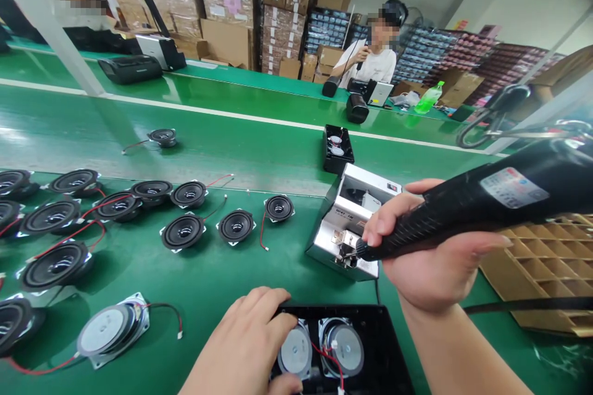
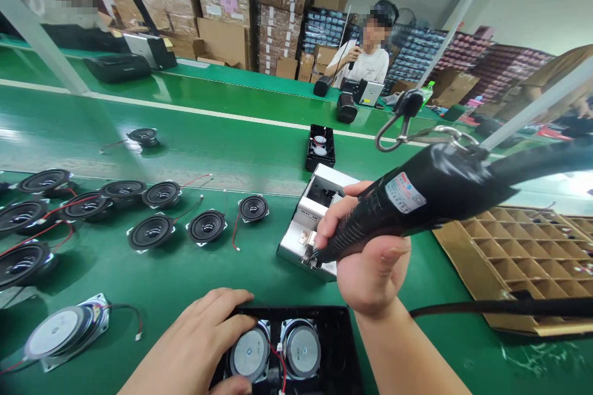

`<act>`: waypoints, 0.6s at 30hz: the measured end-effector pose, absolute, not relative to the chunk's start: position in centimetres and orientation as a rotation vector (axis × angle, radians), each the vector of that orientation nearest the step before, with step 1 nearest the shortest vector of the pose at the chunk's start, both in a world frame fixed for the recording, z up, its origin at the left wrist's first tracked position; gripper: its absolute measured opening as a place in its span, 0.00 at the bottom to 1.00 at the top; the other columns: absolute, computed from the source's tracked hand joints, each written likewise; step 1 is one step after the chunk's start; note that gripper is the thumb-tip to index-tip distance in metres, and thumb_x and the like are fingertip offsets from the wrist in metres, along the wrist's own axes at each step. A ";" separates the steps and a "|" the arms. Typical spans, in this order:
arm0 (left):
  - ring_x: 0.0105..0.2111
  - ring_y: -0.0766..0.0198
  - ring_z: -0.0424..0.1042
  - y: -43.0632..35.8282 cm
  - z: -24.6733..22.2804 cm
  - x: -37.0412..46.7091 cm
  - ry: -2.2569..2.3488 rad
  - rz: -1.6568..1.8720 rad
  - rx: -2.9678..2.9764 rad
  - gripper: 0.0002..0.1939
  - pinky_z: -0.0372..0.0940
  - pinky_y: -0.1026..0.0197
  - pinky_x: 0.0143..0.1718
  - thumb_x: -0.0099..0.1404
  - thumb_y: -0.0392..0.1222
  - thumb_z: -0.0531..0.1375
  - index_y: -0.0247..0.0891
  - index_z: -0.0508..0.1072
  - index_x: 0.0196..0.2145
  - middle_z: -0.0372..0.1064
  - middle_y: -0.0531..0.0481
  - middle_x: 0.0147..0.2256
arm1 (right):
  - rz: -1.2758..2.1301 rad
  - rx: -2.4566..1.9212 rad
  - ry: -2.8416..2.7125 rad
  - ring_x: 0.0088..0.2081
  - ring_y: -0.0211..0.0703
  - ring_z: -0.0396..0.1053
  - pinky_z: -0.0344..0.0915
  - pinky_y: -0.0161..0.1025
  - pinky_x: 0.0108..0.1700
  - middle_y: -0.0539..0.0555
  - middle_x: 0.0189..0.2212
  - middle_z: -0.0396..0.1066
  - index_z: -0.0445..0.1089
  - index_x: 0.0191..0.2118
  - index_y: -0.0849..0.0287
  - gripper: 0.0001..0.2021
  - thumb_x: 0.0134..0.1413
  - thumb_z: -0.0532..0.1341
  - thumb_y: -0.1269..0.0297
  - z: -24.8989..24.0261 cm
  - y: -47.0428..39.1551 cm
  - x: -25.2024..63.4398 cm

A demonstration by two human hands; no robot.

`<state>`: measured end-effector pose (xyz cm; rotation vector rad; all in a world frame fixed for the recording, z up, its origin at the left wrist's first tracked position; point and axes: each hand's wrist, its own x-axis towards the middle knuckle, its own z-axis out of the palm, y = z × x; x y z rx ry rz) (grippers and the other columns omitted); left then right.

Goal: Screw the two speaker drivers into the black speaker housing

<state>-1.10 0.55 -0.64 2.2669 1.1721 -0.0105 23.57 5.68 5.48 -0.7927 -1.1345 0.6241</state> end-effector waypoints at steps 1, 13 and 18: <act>0.69 0.35 0.69 0.5 -0.6 -1.1 1.175 -0.013 2.268 0.27 0.67 0.31 0.69 0.58 0.42 0.77 0.47 0.82 0.55 0.70 0.41 0.69 | 0.627 -0.796 -1.132 0.19 0.45 0.67 0.63 0.43 0.21 0.45 0.23 0.72 0.71 0.50 0.52 0.35 0.57 0.65 0.24 5.5 5.7 23.5; 0.72 0.35 0.64 1.3 1.3 0.1 1.202 -0.230 2.190 0.28 0.62 0.32 0.73 0.59 0.40 0.76 0.43 0.82 0.58 0.67 0.40 0.72 | 0.639 -0.786 -1.120 0.19 0.45 0.67 0.63 0.43 0.21 0.46 0.24 0.72 0.71 0.53 0.51 0.36 0.57 0.63 0.23 5.6 5.6 23.5; 0.73 0.35 0.63 1.3 1.7 0.1 1.203 -0.236 2.178 0.29 0.61 0.31 0.74 0.60 0.40 0.76 0.43 0.81 0.59 0.66 0.39 0.72 | 0.630 -0.784 -1.129 0.20 0.44 0.67 0.64 0.42 0.22 0.45 0.24 0.72 0.70 0.50 0.52 0.35 0.58 0.64 0.24 5.4 5.9 23.7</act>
